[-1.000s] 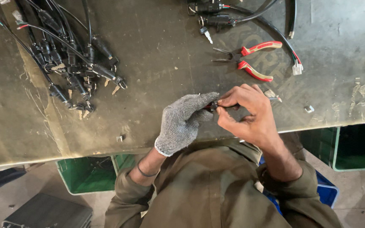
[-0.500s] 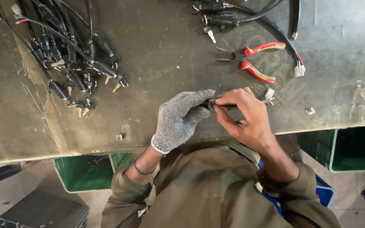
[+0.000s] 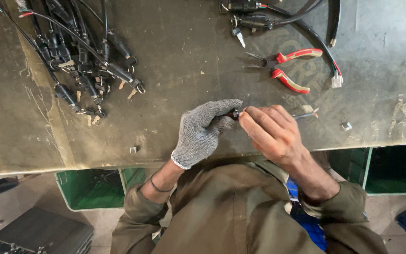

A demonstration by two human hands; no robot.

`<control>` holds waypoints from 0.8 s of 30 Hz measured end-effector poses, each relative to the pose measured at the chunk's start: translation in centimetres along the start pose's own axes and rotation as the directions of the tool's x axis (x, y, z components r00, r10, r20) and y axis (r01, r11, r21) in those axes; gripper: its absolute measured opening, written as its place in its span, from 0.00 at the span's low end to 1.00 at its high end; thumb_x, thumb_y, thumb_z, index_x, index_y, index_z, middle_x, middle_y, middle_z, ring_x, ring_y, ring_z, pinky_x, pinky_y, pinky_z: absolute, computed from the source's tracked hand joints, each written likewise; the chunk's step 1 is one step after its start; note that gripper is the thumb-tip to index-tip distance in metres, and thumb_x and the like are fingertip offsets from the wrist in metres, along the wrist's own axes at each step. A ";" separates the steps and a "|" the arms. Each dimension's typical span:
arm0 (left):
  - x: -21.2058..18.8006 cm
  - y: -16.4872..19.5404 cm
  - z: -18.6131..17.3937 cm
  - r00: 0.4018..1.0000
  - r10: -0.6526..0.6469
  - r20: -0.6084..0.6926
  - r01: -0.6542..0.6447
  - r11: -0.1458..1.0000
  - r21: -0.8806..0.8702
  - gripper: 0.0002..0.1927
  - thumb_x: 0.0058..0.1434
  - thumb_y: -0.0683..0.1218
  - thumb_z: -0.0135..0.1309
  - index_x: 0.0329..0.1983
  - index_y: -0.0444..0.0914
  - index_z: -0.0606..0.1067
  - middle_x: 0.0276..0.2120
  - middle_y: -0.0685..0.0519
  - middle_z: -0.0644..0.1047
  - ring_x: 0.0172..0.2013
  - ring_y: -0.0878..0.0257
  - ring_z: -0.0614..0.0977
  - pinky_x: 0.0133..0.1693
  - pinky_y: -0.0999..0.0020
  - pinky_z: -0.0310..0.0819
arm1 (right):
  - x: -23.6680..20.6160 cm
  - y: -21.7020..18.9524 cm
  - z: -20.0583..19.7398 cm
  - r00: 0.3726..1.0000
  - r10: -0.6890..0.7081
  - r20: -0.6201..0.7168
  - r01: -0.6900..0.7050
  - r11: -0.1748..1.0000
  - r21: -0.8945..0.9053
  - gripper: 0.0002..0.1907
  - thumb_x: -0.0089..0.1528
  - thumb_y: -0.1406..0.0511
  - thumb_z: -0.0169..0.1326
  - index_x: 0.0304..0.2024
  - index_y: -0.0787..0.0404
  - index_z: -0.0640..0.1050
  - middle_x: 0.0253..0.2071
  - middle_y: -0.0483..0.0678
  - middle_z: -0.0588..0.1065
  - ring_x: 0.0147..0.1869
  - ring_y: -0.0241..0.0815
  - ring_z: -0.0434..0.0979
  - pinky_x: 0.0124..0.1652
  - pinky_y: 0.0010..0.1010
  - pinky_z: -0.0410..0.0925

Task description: The person uses red-handled pliers to crimp connectors onto black wires with exposed red and green conductors. The person repeatedly picks up wires from a pile, positions the connector, crimps it, and places the finished unit aside.

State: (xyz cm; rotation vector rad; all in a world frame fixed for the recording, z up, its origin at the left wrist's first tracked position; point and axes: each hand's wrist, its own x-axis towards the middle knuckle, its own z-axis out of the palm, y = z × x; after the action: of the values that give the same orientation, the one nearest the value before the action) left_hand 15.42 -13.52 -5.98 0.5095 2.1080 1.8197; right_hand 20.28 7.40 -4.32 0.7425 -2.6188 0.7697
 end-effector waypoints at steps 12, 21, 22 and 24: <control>1.2 1.5 -0.5 0.988 0.152 0.042 -0.156 0.976 0.153 0.19 0.61 0.39 0.62 0.57 0.40 0.77 0.48 0.50 0.82 0.50 0.54 0.83 0.56 0.62 0.76 | 0.5 -0.1 0.6 0.937 0.346 -0.052 -0.323 0.913 0.250 0.13 0.59 0.76 0.61 0.45 0.62 0.77 0.43 0.49 0.79 0.44 0.49 0.79 0.46 0.37 0.66; 1.9 2.1 -0.5 0.982 0.181 0.048 -0.186 0.969 0.160 0.22 0.58 0.42 0.67 0.55 0.43 0.78 0.47 0.54 0.82 0.50 0.53 0.82 0.57 0.62 0.74 | 0.6 -0.9 -0.9 0.671 0.709 0.217 -0.675 0.465 0.573 0.08 0.65 0.70 0.59 0.46 0.67 0.78 0.39 0.47 0.78 0.44 0.33 0.77 0.44 0.25 0.69; 1.8 1.9 -0.3 0.984 0.173 0.038 -0.177 0.972 0.154 0.22 0.57 0.42 0.67 0.55 0.43 0.78 0.47 0.53 0.82 0.50 0.53 0.82 0.57 0.62 0.75 | 0.5 -0.8 -0.9 0.640 0.722 0.264 -0.698 0.402 0.593 0.08 0.65 0.70 0.59 0.45 0.67 0.79 0.38 0.47 0.77 0.42 0.32 0.76 0.42 0.24 0.69; 1.5 1.7 -0.1 0.987 0.160 0.020 -0.161 0.977 0.142 0.22 0.57 0.42 0.68 0.55 0.43 0.78 0.46 0.53 0.82 0.50 0.53 0.82 0.56 0.62 0.76 | 0.3 -0.7 -0.8 0.674 0.699 0.239 -0.667 0.438 0.603 0.08 0.65 0.70 0.59 0.45 0.68 0.79 0.39 0.46 0.77 0.44 0.32 0.76 0.45 0.24 0.69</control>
State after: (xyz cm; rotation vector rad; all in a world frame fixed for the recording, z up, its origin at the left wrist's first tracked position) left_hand 14.11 -12.72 -4.33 0.7425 2.2615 1.7523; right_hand 20.50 7.22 -3.27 -0.3269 -2.5330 1.9790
